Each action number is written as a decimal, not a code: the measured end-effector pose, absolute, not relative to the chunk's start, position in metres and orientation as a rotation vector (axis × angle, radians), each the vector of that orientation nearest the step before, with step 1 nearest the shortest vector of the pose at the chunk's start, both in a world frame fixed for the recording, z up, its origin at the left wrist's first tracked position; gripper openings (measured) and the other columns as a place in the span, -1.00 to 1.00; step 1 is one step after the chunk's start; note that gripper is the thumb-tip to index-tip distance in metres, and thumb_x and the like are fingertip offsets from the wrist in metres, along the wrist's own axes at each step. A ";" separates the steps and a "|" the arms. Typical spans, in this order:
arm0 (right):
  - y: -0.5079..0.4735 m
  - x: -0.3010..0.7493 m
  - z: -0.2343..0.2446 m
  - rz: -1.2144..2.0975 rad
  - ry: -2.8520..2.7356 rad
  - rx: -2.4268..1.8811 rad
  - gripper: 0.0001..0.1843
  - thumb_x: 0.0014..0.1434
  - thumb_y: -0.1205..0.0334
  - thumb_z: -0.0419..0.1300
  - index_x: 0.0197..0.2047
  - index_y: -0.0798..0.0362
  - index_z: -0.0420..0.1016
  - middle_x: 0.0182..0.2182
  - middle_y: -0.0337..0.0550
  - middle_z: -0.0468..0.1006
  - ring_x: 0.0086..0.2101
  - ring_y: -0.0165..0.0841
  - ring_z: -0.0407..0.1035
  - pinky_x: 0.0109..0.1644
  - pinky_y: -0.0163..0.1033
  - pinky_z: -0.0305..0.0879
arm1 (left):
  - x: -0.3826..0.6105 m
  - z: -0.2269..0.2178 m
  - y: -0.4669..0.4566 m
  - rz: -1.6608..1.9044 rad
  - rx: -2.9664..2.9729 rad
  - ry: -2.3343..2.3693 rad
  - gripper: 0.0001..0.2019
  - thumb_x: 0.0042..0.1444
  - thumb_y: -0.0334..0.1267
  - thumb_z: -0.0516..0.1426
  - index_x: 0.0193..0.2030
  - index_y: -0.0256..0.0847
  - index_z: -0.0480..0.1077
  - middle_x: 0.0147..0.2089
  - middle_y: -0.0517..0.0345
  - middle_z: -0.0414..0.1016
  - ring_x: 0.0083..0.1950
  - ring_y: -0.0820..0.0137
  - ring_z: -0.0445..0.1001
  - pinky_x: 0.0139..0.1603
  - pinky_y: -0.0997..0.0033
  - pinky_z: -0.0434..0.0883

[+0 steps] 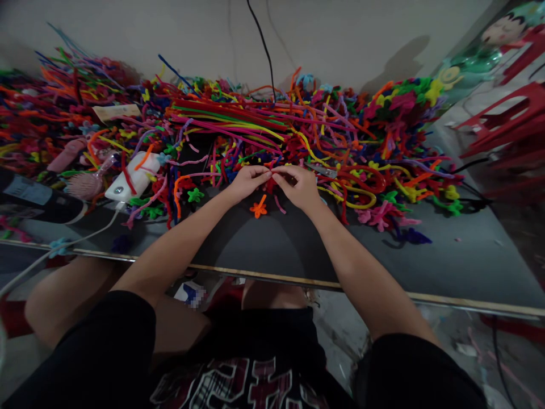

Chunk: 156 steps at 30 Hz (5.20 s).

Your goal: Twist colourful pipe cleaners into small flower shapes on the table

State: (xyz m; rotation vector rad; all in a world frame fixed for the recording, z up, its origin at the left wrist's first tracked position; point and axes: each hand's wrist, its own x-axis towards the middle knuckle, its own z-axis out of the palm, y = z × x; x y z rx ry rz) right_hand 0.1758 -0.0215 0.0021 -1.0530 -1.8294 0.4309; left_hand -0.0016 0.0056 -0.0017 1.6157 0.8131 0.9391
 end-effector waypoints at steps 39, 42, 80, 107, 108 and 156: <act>-0.019 0.178 0.000 0.510 -1.796 -1.056 -0.81 0.16 0.08 0.24 -0.36 0.02 0.54 -0.47 -0.22 0.57 -0.44 -0.38 0.43 -0.33 -0.23 0.35 | -0.002 0.000 0.003 0.892 1.608 0.763 -0.72 0.12 -0.11 0.20 -0.46 -0.29 0.41 -0.59 0.26 0.35 -0.57 0.61 0.29 -0.46 0.53 0.26; -0.021 0.175 0.001 0.453 -1.734 -1.066 -0.80 0.17 0.06 0.24 -0.35 0.00 0.55 -0.41 -0.19 0.61 -0.39 -0.34 0.47 -0.26 -0.18 0.40 | -0.001 -0.002 0.004 0.900 1.552 0.802 -0.78 0.14 -0.14 0.20 -0.33 -0.29 0.44 -0.50 0.22 0.44 -0.55 0.59 0.36 -0.48 0.53 0.26; -0.020 0.175 0.003 0.574 -1.759 -0.999 -0.83 0.15 0.11 0.26 -0.23 -0.07 0.63 -0.38 -0.21 0.62 -0.41 -0.36 0.48 -0.28 -0.17 0.44 | -0.002 0.004 0.002 0.956 1.431 0.761 -0.80 0.05 -0.19 0.28 -0.41 -0.30 0.48 -0.53 0.24 0.44 -0.54 0.62 0.31 -0.46 0.56 0.25; -0.021 0.177 0.007 0.554 -1.767 -1.031 -0.88 0.09 0.15 0.31 -0.37 0.00 0.63 -0.43 -0.18 0.64 -0.44 -0.36 0.48 -0.30 -0.19 0.41 | -0.003 0.002 0.004 0.893 1.481 0.778 -0.83 0.05 -0.22 0.28 -0.39 -0.32 0.50 -0.56 0.26 0.40 -0.55 0.62 0.31 -0.44 0.53 0.26; -0.021 0.177 0.008 0.549 -1.766 -1.034 -0.88 0.09 0.15 0.31 -0.38 0.00 0.63 -0.43 -0.18 0.64 -0.44 -0.36 0.48 -0.30 -0.19 0.41 | -0.003 0.002 0.004 0.894 1.482 0.775 -0.82 0.05 -0.22 0.28 -0.39 -0.32 0.50 -0.56 0.26 0.40 -0.55 0.62 0.31 -0.44 0.53 0.25; -0.020 0.174 -0.006 0.684 -1.689 -1.059 -0.70 -0.05 -0.01 0.39 -0.36 0.04 0.56 -0.46 -0.21 0.58 -0.46 -0.38 0.44 -0.33 -0.23 0.39 | 0.000 0.000 0.006 1.046 1.398 0.848 -0.77 0.01 -0.19 0.30 -0.27 -0.28 0.44 -0.52 0.27 0.44 -0.56 0.62 0.33 -0.50 0.58 0.24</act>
